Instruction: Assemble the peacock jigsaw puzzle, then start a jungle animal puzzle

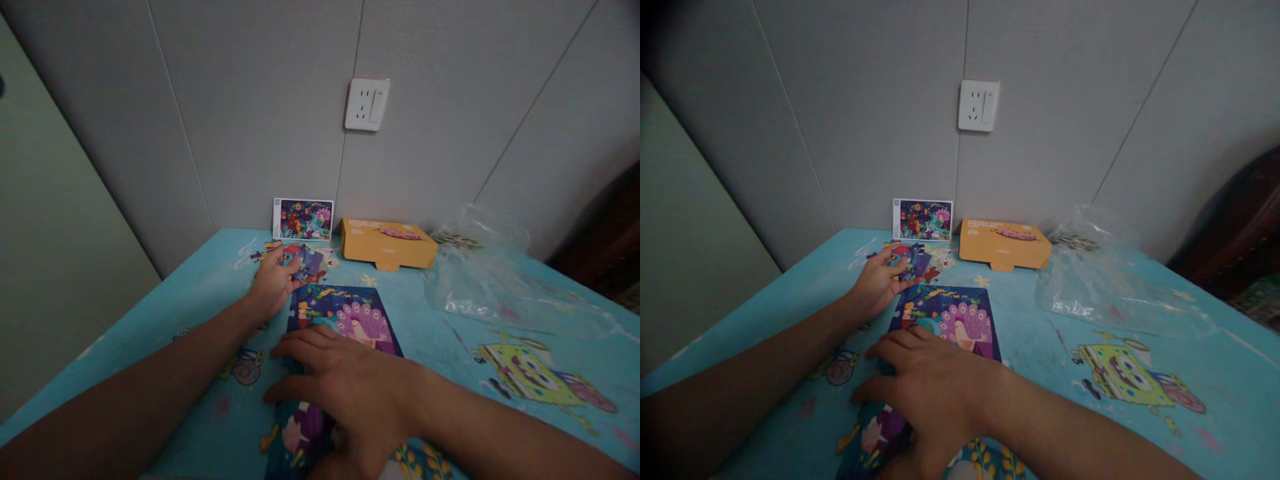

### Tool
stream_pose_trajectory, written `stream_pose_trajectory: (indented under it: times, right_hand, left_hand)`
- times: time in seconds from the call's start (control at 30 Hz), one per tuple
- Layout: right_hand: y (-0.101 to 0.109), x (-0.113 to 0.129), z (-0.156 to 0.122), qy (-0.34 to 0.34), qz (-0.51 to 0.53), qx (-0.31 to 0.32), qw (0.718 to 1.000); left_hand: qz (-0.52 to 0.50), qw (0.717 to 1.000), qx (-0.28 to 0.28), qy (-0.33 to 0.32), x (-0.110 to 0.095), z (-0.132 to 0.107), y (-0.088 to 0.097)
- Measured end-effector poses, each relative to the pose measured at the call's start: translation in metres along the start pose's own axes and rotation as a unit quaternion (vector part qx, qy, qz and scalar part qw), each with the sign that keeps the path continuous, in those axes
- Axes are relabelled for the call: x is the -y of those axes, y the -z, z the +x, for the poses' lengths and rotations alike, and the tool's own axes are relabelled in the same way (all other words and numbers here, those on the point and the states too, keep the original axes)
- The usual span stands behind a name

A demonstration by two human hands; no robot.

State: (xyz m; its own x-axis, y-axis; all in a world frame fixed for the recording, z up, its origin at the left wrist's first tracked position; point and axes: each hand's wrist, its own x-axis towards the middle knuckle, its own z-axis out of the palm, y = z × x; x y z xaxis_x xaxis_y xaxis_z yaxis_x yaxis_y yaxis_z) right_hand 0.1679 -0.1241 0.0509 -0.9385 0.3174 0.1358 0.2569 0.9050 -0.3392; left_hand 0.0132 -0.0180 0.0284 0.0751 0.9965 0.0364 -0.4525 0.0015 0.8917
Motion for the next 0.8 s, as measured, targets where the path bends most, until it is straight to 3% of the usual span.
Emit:
stream_pose_trajectory:
  times: [0.23,0.33,0.4,0.47,0.5,0.67,0.8]
  right_hand:
    - [-0.003,-0.012,0.002,0.006,-0.001,-0.042,0.999]
    - [0.003,-0.030,0.003,-0.028,0.003,-0.153,0.988]
    - [0.008,-0.044,0.001,-0.174,0.000,-0.304,0.937]
    - [0.013,-0.058,-0.002,-0.298,0.016,-0.396,0.868]
    - [0.014,-0.064,-0.003,-0.328,0.036,-0.404,0.853]
    - [0.005,-0.083,-0.006,-0.370,0.129,-0.312,0.866]
    - [0.003,-0.093,-0.010,-0.382,0.140,-0.347,0.845]
  left_hand:
    - [0.030,0.999,0.020,-0.021,-0.001,-0.004,-0.001]
    - [0.049,0.998,0.035,-0.023,-0.001,-0.003,0.000]
    - [0.057,0.996,0.057,-0.028,-0.001,-0.003,0.001]
    - [0.069,0.994,0.087,-0.021,0.000,-0.004,0.000]
    - [0.079,0.992,0.100,-0.013,0.000,-0.005,-0.001]
    - [0.069,0.988,0.135,0.026,0.000,-0.009,-0.001]
    - [0.033,0.991,0.124,0.035,-0.003,-0.006,0.002]
